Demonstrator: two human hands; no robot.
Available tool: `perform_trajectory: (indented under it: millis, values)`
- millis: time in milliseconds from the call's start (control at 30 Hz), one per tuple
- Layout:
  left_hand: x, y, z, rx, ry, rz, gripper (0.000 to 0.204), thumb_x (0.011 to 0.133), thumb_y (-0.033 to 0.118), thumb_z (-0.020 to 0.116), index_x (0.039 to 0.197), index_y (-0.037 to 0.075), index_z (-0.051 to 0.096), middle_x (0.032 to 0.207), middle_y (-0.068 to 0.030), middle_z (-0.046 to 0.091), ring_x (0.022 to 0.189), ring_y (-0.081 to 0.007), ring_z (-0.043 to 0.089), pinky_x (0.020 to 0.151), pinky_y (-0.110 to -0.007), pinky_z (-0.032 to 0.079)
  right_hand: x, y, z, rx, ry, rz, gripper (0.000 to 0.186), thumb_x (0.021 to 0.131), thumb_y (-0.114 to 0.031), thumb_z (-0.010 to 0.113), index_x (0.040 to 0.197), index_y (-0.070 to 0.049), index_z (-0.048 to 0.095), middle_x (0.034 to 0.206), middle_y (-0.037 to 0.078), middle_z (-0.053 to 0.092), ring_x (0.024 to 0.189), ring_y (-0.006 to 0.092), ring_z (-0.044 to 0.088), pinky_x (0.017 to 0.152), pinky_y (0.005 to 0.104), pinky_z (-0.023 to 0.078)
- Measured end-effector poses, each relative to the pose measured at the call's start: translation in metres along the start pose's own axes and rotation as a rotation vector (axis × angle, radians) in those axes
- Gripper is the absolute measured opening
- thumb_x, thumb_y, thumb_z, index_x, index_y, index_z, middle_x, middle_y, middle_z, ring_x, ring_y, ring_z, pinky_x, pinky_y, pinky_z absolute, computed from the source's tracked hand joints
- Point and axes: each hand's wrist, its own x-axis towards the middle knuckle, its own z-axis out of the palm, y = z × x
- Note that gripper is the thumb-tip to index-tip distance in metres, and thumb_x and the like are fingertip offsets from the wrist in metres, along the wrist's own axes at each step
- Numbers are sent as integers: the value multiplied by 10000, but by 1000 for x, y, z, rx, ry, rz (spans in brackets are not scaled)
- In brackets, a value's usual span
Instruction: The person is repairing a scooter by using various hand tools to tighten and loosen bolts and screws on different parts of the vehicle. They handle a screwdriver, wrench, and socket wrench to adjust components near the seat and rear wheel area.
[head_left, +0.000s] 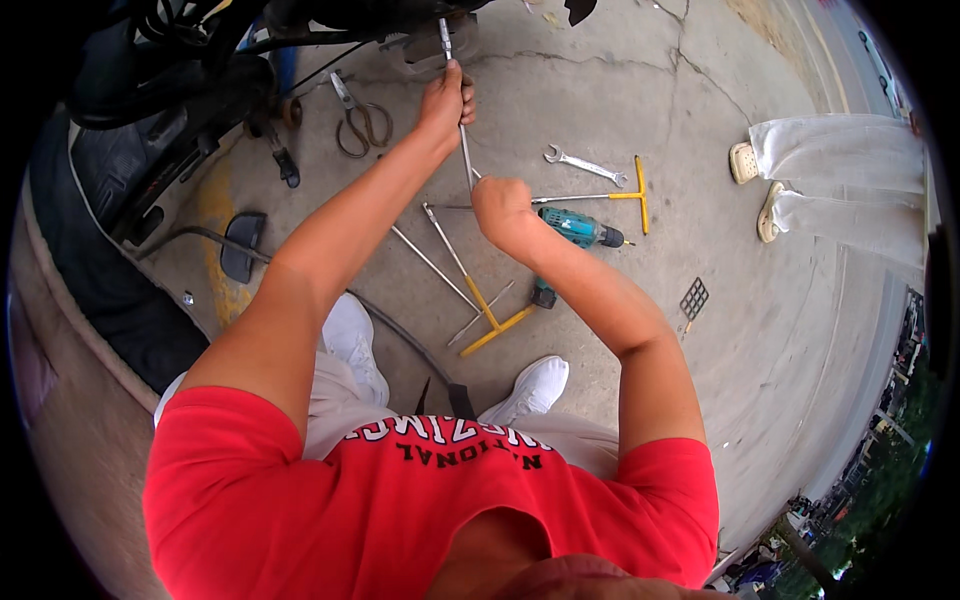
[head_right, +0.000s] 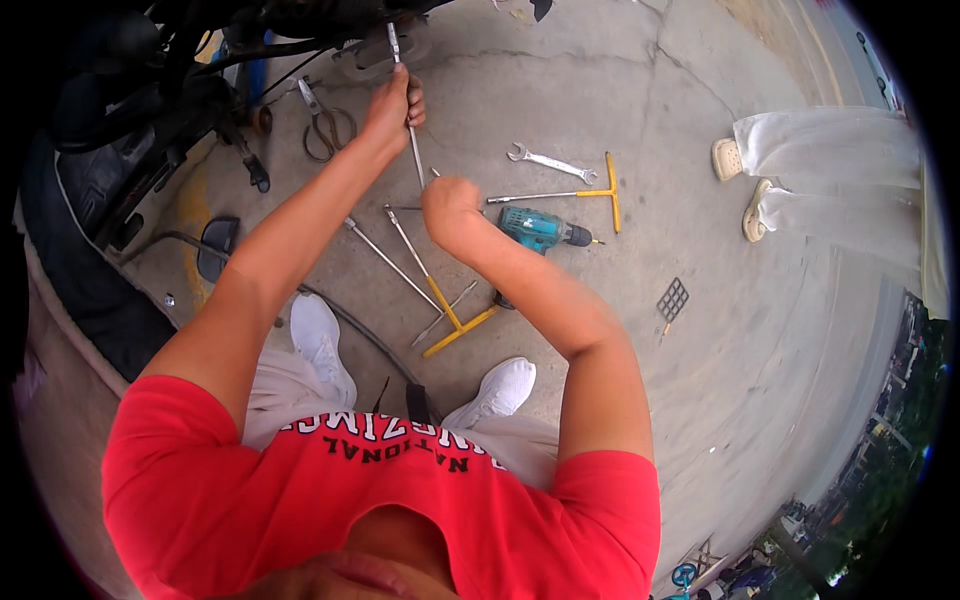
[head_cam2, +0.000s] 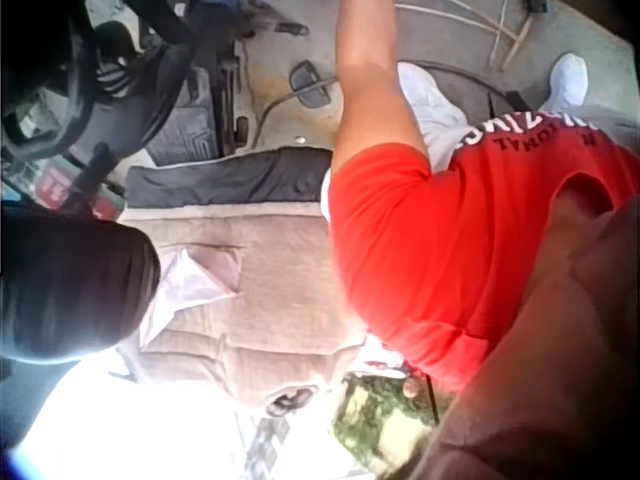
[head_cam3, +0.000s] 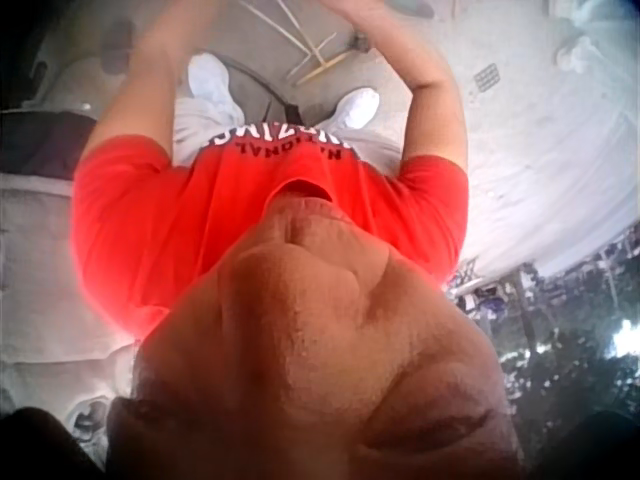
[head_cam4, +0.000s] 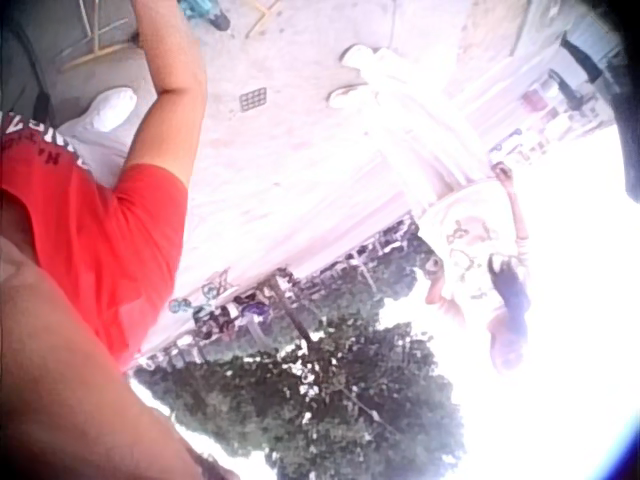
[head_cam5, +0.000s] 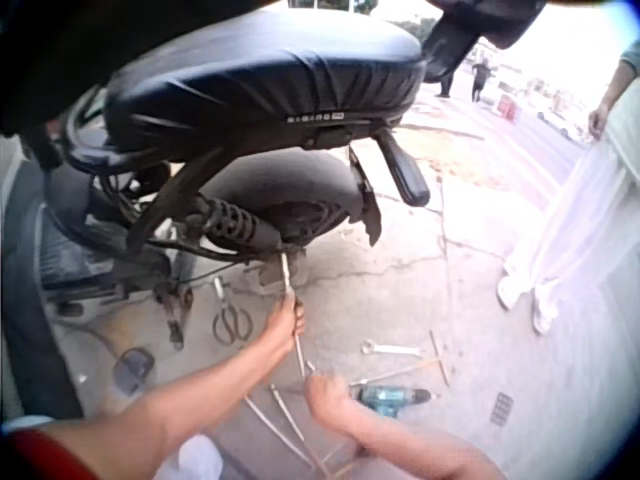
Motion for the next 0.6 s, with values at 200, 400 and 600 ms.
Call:
perform_trajectory:
  millis: [200,400,600]
  values:
    - [2,10,3,-175,-188,-95,403,972,442,390,750,106,412,556,38,282,433,-79,226,381,-235,174,13,57,4,1490,-1128,-387,689,879,-550,515,1233,41,502,904,154,674,580,139,576,502,252,447]
    - [14,8,-24,-368,-426,-144,433,947,494,404,783,98,462,564,20,331,464,-102,288,425,-236,232,-32,-35,21,2969,-704,-646,517,873,-417,559,1291,-121,490,1236,113,555,896,195,589,830,385,450]
    - [12,15,-24,-387,-106,-208,485,845,494,585,1081,72,537,949,-101,580,908,-255,542,829,-421,453,6,-29,65,1475,499,-217,425,825,-142,639,1233,-108,522,956,101,662,914,250,626,929,406,436]
